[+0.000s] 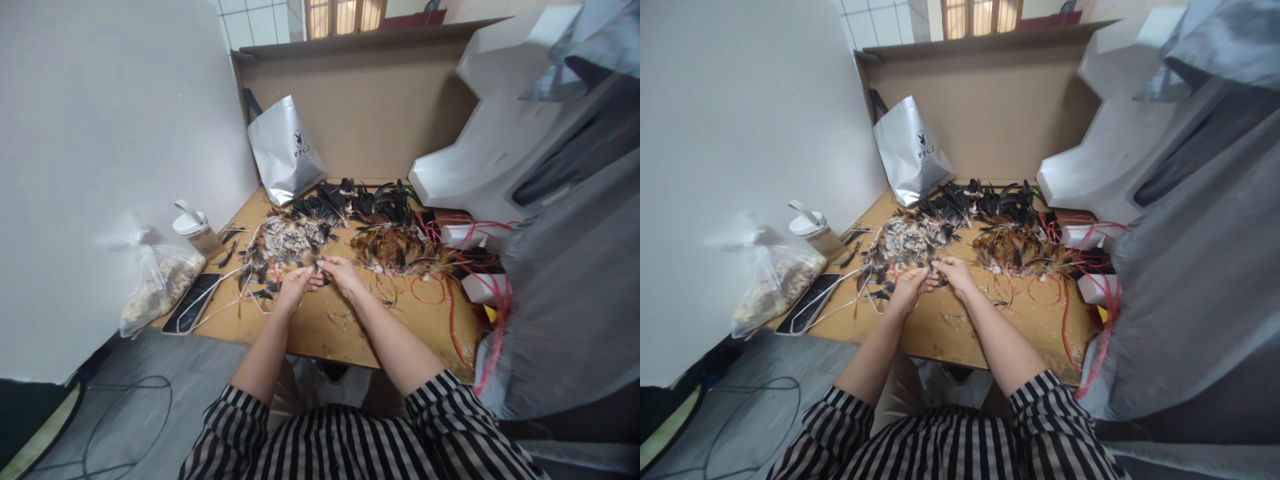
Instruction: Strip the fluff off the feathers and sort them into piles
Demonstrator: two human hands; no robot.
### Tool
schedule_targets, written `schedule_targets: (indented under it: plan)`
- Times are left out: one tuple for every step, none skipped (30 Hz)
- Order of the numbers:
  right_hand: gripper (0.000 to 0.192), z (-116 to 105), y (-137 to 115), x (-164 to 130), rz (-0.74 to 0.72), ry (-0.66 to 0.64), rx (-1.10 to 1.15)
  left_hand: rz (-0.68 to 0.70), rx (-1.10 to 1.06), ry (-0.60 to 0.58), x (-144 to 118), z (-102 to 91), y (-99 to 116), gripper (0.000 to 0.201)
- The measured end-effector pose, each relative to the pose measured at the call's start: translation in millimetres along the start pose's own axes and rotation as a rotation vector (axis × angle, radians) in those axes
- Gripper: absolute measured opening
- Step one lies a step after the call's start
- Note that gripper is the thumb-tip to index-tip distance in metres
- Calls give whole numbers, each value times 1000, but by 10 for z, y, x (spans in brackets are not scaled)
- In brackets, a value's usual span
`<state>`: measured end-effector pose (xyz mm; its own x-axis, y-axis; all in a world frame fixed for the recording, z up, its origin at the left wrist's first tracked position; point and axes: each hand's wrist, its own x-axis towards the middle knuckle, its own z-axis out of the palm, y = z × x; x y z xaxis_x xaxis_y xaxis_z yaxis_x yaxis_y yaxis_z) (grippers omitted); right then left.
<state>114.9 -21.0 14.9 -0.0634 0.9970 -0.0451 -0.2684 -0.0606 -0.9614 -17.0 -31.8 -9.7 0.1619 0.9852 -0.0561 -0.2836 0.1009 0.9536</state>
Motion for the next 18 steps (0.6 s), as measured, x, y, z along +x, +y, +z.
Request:
schedule_targets:
  plan:
    - [28,2,-3,-3,-1,3,-3,0,9,-2,1,0,-1,32]
    - [28,5,-3,-7,-7,7,-6,3,21,0,2,1,-2,32]
    - [28,10,-2,-12,-17,10,-10,8,35,6,4,1,-4,32]
    - [28,17,2,-16,-29,11,-14,14,51,12,7,1,-6,32]
    - [27,26,8,-20,-41,14,-21,18,68,15,9,0,-8,31]
    - [27,36,15,-25,-51,16,-31,22,85,14,11,-2,-10,30]
    - [27,48,24,-29,-56,16,-41,26,101,10,12,-5,-11,28]
    - [27,60,34,-33,-55,10,-49,31,115,3,12,-9,-11,27]
    - [27,72,44,-36,-49,0,-54,36,127,-4,10,-13,-11,25]
    - [27,82,52,-38,-41,-12,-55,39,135,-11,8,-16,-9,24]
    - [27,89,57,-38,-32,-27,-52,43,139,-14,5,-18,-8,24]
    - [27,90,59,-36,-24,-41,-48,44,138,-14,2,-19,-6,24]
    - [27,85,54,-32,-19,-52,-48,43,132,-10,0,-18,-4,24]
    - [27,71,41,-25,-19,-58,-56,42,122,-2,-1,-17,-2,24]
    - [27,46,19,-15,-27,-58,-76,40,110,8,0,-16,-1,24]
    - [27,10,-12,-5,-48,-54,-112,40,98,22,2,-15,-1,24]
    - [28,-36,-52,6,-81,-45,-168,43,86,37,5,-16,-2,24]
    - [30,-92,-96,18,-124,-30,-243,49,74,55,10,-18,-3,24]
